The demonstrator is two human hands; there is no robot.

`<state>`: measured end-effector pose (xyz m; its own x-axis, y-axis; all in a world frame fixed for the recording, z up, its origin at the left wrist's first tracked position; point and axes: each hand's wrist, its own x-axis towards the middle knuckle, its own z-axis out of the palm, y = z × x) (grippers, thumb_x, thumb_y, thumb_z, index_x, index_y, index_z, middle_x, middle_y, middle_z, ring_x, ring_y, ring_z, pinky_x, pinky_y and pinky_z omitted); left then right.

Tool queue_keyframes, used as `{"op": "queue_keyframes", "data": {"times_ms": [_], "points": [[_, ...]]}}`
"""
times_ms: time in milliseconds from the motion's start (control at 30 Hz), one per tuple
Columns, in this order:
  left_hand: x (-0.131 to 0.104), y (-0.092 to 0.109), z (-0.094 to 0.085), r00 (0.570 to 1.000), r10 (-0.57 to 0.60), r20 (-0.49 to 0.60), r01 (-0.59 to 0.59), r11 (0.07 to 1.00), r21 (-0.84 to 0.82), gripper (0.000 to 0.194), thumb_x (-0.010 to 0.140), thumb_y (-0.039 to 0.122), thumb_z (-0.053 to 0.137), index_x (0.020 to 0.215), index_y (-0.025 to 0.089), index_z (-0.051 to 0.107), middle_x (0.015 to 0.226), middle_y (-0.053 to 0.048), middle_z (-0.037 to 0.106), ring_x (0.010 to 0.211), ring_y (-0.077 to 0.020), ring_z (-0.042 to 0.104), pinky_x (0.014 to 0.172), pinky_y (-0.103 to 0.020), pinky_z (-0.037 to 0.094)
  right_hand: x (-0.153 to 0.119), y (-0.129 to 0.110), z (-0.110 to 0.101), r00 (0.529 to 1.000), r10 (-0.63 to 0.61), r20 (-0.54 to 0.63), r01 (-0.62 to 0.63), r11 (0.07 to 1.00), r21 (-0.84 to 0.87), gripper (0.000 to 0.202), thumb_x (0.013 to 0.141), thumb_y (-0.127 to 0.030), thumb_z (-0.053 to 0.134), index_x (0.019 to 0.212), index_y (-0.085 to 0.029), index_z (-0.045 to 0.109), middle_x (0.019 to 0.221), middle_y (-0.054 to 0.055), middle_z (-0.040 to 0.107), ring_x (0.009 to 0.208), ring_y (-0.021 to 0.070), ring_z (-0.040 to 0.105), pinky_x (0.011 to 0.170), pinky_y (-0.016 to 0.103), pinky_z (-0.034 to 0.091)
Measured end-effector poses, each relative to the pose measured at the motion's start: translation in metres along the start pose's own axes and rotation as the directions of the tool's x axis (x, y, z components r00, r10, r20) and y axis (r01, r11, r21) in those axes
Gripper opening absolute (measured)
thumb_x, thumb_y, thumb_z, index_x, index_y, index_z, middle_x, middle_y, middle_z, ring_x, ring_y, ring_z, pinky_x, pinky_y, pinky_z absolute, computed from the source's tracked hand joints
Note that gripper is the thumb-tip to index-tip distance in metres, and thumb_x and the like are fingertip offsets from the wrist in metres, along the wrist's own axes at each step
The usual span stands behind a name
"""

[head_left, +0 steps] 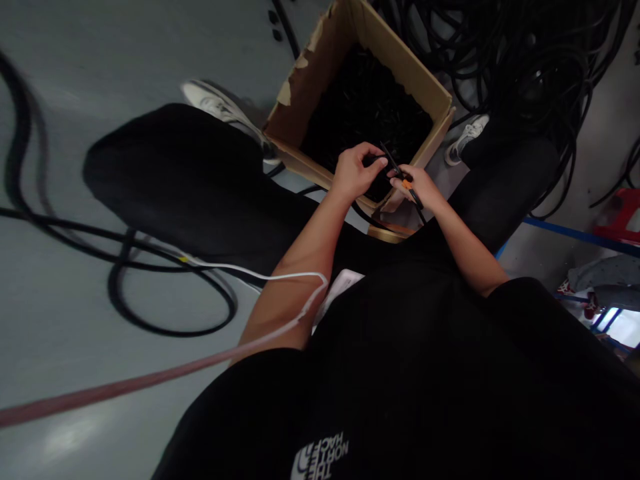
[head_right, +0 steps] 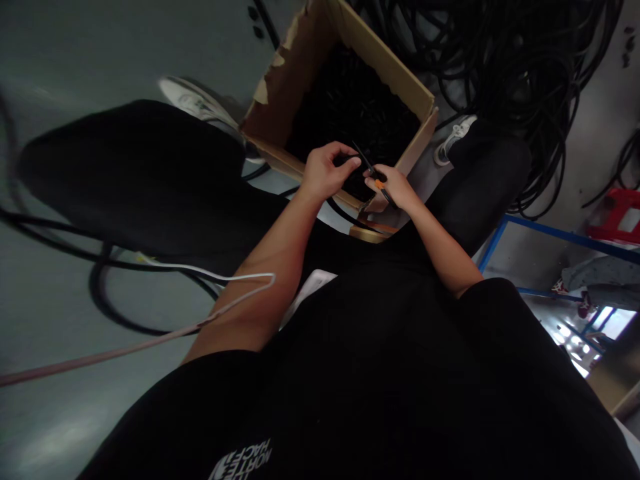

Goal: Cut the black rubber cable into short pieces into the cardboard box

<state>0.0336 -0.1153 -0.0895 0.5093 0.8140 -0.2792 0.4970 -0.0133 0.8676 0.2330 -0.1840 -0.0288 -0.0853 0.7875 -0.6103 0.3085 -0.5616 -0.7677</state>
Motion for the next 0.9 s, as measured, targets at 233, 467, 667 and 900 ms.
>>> {"op": "queue_keyframes", "data": {"times_ms": [233,467,667,900], "points": [[-0.001,0.008,0.0,0.993,0.024,0.112,-0.018,0.998,-0.06,0.048,0.117,0.07,0.074,0.125,0.025,0.088,0.119,-0.013,0.092,0.12,-0.0365,0.081,0.112,-0.05,0.067,0.016,0.025,-0.006,0.997,-0.076,0.01,0.077,0.995,-0.07,0.051,0.1,-0.073,0.096,0.115,-0.026,0.081,0.1,0.004,0.078,0.102,0.0293,0.073,0.102,0.047,0.07],[0.003,-0.005,-0.006,0.998,0.02,0.059,-0.015,0.997,-0.082,0.071,0.12,0.092,0.06,0.112,0.026,0.085,0.093,-0.009,0.081,0.1,-0.0307,0.075,0.1,-0.046,0.063,0.01,0.014,-0.011,0.998,-0.062,-0.027,0.058,0.992,-0.114,0.053,0.104,-0.076,0.092,0.097,-0.026,0.074,0.091,0.004,0.074,0.098,0.0269,0.073,0.091,0.037,0.064],[0.003,-0.002,-0.008,0.999,0.013,0.04,-0.01,0.997,-0.078,0.077,0.119,0.098,0.054,0.112,0.028,0.084,0.09,-0.009,0.079,0.097,-0.0309,0.071,0.098,-0.046,0.064,-0.002,-0.001,-0.012,0.997,-0.053,-0.064,0.043,0.988,-0.15,0.052,0.107,-0.075,0.089,0.097,-0.026,0.078,0.083,0.003,0.073,0.093,0.027,0.075,0.082,0.035,0.062],[0.007,0.001,-0.009,1.0,0.009,0.012,-0.008,0.996,-0.094,0.076,0.122,0.096,0.053,0.132,0.027,0.083,0.102,-0.012,0.081,0.103,-0.031,0.074,0.105,-0.048,0.068,-0.003,0.013,-0.009,1.0,-0.011,-0.015,0.01,0.997,-0.074,0.063,0.111,-0.086,0.087,0.119,-0.023,0.086,0.084,0.002,0.073,0.087,0.0256,0.077,0.083,0.038,0.068]]}}
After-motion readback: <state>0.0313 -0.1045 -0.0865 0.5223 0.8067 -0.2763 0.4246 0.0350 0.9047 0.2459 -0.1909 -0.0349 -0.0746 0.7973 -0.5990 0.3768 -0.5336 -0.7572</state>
